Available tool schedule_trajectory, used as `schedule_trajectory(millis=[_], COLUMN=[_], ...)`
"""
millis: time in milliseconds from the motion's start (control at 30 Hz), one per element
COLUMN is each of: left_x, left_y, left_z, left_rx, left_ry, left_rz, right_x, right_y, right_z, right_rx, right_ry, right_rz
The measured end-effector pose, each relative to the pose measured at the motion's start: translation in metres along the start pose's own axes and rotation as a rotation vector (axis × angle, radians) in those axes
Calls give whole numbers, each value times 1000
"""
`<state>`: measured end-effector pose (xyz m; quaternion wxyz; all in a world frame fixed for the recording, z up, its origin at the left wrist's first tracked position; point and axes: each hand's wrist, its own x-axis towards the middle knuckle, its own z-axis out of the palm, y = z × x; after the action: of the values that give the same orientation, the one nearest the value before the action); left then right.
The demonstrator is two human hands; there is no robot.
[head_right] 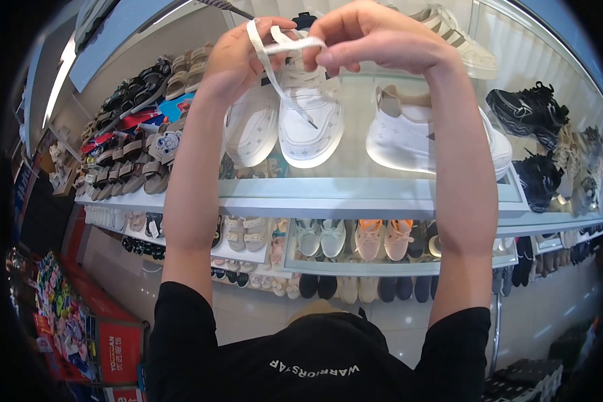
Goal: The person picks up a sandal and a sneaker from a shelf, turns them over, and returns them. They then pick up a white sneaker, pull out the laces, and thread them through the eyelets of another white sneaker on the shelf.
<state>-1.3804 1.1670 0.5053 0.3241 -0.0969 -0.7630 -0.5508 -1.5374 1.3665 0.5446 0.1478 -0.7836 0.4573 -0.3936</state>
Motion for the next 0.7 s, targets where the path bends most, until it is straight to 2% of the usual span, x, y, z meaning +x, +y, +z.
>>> schedule_trajectory(millis=[67, 133, 200, 233, 267, 300, 333, 367, 400, 433, 700], left_x=[0, 1, 2, 3, 4, 8, 10, 10, 11, 11, 10], left_y=[2, 0, -6, -8, -11, -14, -13, -11, -10, -11, -20], left_z=[-3, -11, -4, -1, 1, 1, 3, 4, 4, 4, 17], left_rx=[-71, 167, 258, 505, 751, 889, 888, 1006, 1123, 1127, 991], left_ry=[17, -42, 7, 87, 169, 276, 271, 333, 397, 397, 426], left_rz=[-13, 28, 108, 314, 520, 605, 605, 747, 890, 889, 752], right_x=[-5, -4, 6, 13, 21, 31, 39, 44, 50, 52, 45], right_y=[3, 3, 6, 17, 30, 44, 44, 43, 33, 27, 23], right_z=[7, 8, 6, 8, 12, 18, 26, 31, 39, 44, 45], right_rx=[-172, -227, -459, -532, -536, -673, -804, -803, -634, -463, -480], right_ry=[-167, -85, 367, 529, 532, 588, 641, 643, 618, 587, 513], right_rz=[300, 304, 341, 269, 267, 109, -50, -48, 80, 204, 273])
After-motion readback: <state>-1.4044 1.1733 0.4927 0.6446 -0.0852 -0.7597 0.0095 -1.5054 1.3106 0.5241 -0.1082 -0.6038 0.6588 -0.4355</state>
